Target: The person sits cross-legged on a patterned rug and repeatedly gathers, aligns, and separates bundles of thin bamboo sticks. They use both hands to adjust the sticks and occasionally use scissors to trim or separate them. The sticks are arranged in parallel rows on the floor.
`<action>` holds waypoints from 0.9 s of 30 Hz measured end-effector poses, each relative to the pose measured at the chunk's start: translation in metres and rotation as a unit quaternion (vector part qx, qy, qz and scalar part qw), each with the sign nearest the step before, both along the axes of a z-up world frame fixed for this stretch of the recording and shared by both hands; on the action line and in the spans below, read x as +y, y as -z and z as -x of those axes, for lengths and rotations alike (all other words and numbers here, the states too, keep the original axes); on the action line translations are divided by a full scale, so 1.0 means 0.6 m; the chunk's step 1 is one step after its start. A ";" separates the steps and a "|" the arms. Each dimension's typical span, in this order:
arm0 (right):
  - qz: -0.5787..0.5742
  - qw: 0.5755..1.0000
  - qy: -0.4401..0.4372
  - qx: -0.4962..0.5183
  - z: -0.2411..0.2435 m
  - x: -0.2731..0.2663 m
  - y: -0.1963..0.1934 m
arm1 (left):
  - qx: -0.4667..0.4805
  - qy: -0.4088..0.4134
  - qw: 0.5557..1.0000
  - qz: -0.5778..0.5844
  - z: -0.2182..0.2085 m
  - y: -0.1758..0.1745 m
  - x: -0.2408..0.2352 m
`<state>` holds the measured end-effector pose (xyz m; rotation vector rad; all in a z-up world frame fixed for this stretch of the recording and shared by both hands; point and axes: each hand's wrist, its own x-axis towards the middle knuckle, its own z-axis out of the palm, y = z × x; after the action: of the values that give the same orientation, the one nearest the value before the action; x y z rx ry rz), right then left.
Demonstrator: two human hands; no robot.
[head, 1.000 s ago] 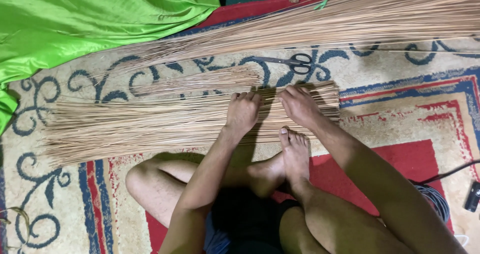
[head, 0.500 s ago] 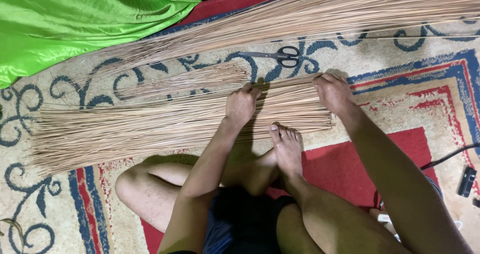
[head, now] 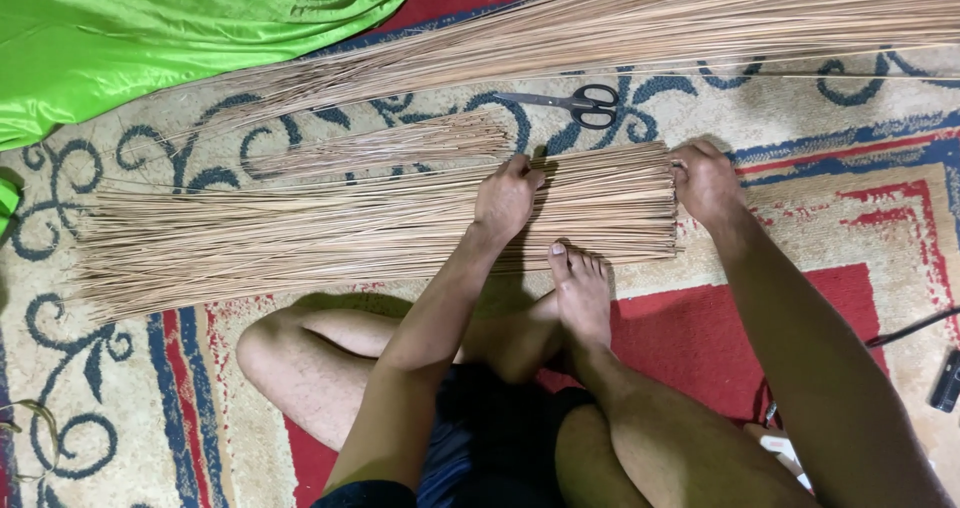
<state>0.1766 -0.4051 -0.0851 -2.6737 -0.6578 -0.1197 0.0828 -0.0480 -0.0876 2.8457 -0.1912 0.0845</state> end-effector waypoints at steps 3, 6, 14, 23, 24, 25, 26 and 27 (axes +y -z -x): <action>-0.031 0.999 0.035 0.018 0.003 0.006 0.000 | 0.004 0.002 1.000 -0.001 0.003 -0.015 0.004; -0.056 0.996 0.059 0.033 0.002 0.006 0.017 | 0.020 0.003 1.000 0.011 0.004 -0.020 0.008; -0.077 0.988 0.113 0.070 0.000 0.009 0.015 | 0.009 -0.003 1.000 0.013 0.005 -0.015 0.004; -0.108 0.966 0.180 0.150 -0.005 0.015 0.014 | -0.009 -0.006 1.000 0.013 0.007 -0.008 0.006; -0.117 0.963 0.186 0.155 -0.003 0.019 0.007 | -0.013 -0.006 1.000 0.014 0.009 -0.010 0.006; -0.117 0.963 0.186 0.156 -0.002 0.020 0.003 | -0.013 -0.006 1.000 0.014 0.008 -0.007 0.007; -0.124 0.963 0.185 0.154 -0.001 0.021 -0.001 | -0.016 -0.006 1.000 0.013 0.008 -0.003 0.007; -0.132 0.962 0.183 0.154 0.001 0.022 -0.005 | -0.019 -0.005 1.000 0.012 0.008 0.001 0.007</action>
<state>0.1762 -0.3917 -0.0821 -2.4501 -0.0416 0.1023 0.0778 -0.0437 -0.0883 2.8223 -0.1823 0.1407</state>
